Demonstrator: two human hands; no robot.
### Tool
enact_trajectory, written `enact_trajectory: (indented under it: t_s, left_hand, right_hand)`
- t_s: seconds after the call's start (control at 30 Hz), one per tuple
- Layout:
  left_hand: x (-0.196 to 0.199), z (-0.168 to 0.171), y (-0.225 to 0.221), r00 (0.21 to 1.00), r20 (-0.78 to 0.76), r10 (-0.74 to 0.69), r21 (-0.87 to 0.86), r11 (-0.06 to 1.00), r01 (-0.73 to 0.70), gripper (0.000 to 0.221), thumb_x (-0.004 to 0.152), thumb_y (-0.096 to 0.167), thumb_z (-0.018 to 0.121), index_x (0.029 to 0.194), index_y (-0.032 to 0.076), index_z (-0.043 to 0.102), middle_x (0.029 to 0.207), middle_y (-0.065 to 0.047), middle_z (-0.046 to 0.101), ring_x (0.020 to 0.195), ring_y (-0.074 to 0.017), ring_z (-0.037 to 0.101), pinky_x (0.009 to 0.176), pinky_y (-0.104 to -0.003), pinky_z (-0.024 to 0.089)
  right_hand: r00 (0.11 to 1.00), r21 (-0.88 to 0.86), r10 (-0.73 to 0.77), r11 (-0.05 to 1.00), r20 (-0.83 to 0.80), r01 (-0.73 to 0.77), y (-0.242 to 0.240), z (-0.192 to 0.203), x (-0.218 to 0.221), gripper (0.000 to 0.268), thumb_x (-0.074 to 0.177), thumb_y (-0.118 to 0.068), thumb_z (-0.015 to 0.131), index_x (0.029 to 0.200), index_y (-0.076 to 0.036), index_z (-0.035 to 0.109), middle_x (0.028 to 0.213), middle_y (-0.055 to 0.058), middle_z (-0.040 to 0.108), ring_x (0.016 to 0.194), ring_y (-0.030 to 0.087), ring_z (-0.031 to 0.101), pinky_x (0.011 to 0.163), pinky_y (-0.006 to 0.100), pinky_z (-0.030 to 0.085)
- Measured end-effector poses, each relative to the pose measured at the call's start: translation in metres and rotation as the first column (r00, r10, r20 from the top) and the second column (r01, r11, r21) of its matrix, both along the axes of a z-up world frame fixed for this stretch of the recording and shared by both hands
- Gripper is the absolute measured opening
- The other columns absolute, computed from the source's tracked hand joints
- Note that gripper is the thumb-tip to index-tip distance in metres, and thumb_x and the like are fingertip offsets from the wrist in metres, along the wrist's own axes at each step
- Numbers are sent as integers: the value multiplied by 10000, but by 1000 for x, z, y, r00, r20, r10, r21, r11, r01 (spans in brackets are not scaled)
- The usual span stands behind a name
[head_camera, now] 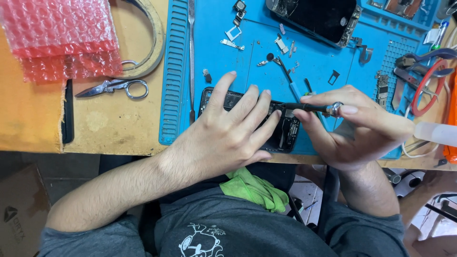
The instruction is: Assembling internal components of a smartphone using a precision screwdriver on a repair bench.
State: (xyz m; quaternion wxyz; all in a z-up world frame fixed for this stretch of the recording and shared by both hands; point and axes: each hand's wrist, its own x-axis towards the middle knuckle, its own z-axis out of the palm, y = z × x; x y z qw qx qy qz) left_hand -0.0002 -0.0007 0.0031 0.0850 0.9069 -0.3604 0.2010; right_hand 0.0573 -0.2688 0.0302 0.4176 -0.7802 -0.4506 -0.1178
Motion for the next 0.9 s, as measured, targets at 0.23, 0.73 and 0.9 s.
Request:
enact_trajectory:
  t_s: [0.23, 0.73, 0.9]
  left_hand:
    - [-1, -1, -1, 1000, 4, -6, 6, 1000, 5, 929, 912, 928, 771, 1427, 154, 751, 1408, -128, 711, 1334, -303, 666, 1173, -631, 507]
    - [-5, -2, -3, 999, 33, 15, -35, 999, -13, 840, 930, 874, 792, 1394, 175, 760, 1387, -135, 721, 1281, -304, 679, 1173, -634, 480]
    - [-5, -1, -3, 999, 38, 5, -22, 1000, -4, 804, 952, 839, 785, 1402, 174, 750, 1393, -147, 709, 1262, -311, 672, 1160, -638, 481]
  right_hand:
    - [999, 62, -37, 997, 0, 37, 1, -8, -2, 644, 1041, 101, 933, 1473, -86, 494, 1008, 315, 782, 912, 379, 853, 730, 428, 606]
    - [998, 87, -55, 995, -18, 56, -3, -17, -4, 608, 1064, 129, 917, 1441, -94, 495, 1155, 191, 726, 1047, 464, 889, 772, 400, 599]
    - [996, 79, -73, 994, -49, 77, -2, -16, -5, 569, 1077, 105, 920, 1429, -124, 535, 1079, 221, 796, 1045, 398, 881, 747, 362, 552]
